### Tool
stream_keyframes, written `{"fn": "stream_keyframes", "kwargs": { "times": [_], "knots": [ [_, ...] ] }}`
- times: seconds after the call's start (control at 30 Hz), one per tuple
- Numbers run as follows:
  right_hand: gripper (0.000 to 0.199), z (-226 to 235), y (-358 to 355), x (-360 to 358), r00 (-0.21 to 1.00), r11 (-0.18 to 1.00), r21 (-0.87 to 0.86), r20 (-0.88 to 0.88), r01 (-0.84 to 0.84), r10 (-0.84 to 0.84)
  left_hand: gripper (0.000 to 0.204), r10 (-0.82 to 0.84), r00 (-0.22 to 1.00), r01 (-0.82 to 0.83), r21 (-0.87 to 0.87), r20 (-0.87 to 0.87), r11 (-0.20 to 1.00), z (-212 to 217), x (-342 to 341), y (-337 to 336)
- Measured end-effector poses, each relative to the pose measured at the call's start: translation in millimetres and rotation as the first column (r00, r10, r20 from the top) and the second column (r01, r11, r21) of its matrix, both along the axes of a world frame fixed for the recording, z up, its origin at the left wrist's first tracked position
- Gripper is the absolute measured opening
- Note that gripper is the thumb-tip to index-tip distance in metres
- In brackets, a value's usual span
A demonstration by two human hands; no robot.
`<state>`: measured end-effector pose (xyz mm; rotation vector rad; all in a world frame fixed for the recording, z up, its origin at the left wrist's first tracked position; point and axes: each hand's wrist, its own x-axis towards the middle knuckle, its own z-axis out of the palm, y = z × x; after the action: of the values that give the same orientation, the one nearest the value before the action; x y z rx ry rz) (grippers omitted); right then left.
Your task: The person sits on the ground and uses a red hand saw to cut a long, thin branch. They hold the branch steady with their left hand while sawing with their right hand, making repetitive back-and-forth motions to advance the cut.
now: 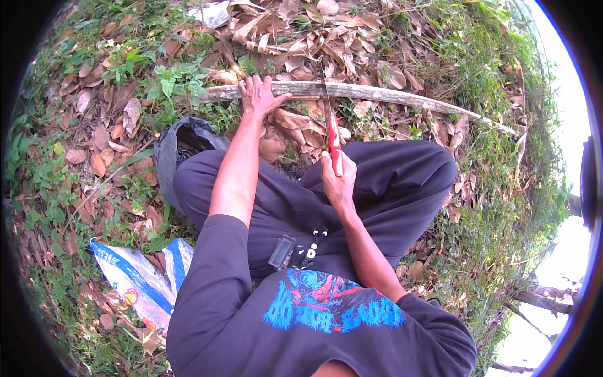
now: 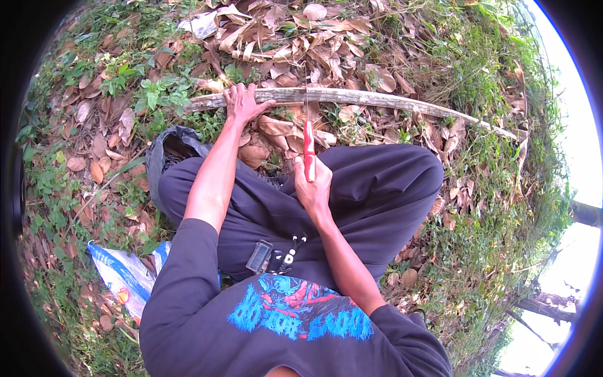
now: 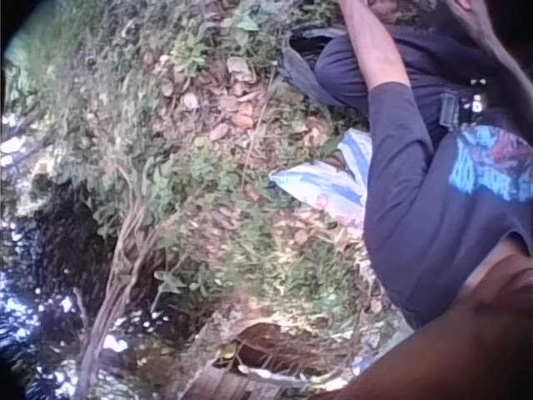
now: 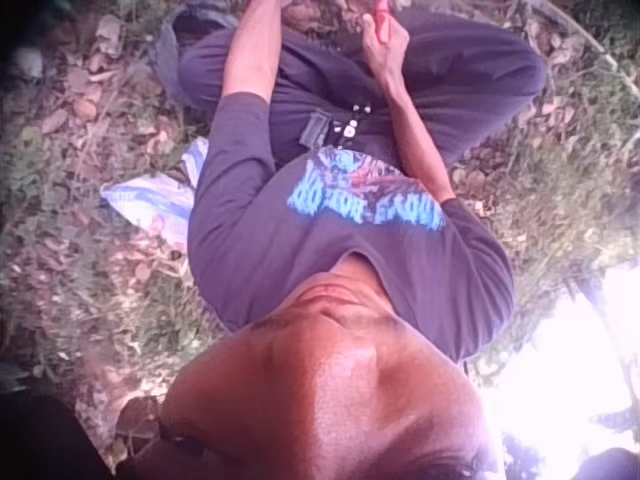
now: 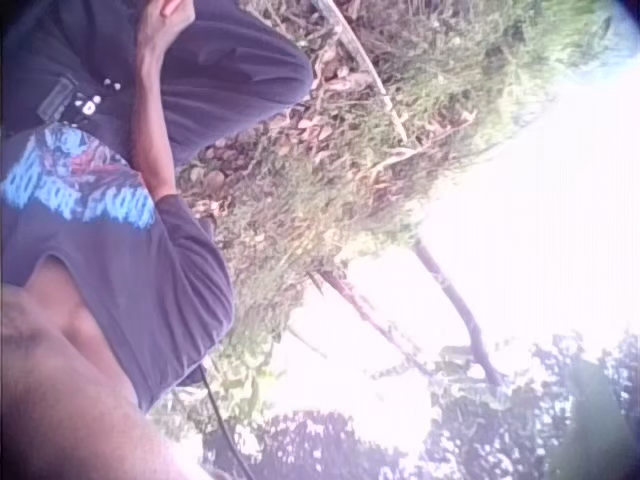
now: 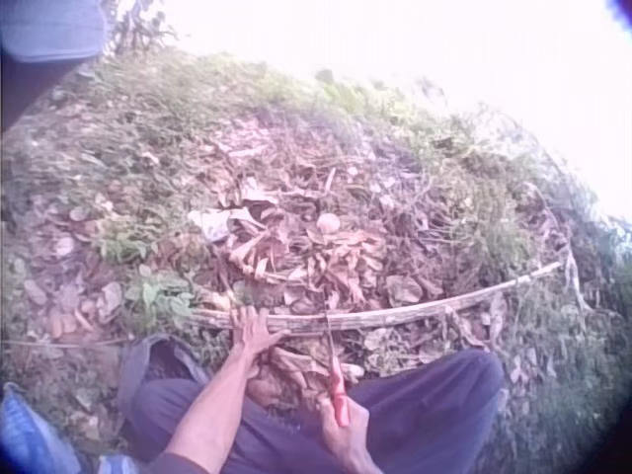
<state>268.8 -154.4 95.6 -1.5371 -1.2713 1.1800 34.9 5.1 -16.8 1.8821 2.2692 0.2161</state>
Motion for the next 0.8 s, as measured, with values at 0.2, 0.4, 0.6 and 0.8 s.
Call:
{"fn": "stream_keyframes", "kwargs": {
  "times": [0.2,0.4,0.6,0.8],
  "knots": [
    [0.024,12,0,3,1.000,1.000,-0.008,-0.005,0.018,-0.018,0.094,0.005,1.000,-0.004,-0.007,0.030,1.000,-6,-6,4],
    [0.026,31,-47,16,0.999,0.999,-0.039,-0.042,0.007,-0.009,0.090,0.014,0.998,-0.012,-0.021,0.058,1.000,-3,-4,3],
    [0.026,37,-10,9,0.992,0.996,-0.088,-0.124,0.006,-0.017,0.089,0.010,1.000,-0.010,0.021,0.028,1.000,-9,-5,5],
    [0.026,40,-20,11,0.998,0.999,-0.031,-0.051,0.022,-0.024,0.089,-0.008,1.000,0.009,0.069,-0.019,0.998,-13,-7,1]
  ]
}}
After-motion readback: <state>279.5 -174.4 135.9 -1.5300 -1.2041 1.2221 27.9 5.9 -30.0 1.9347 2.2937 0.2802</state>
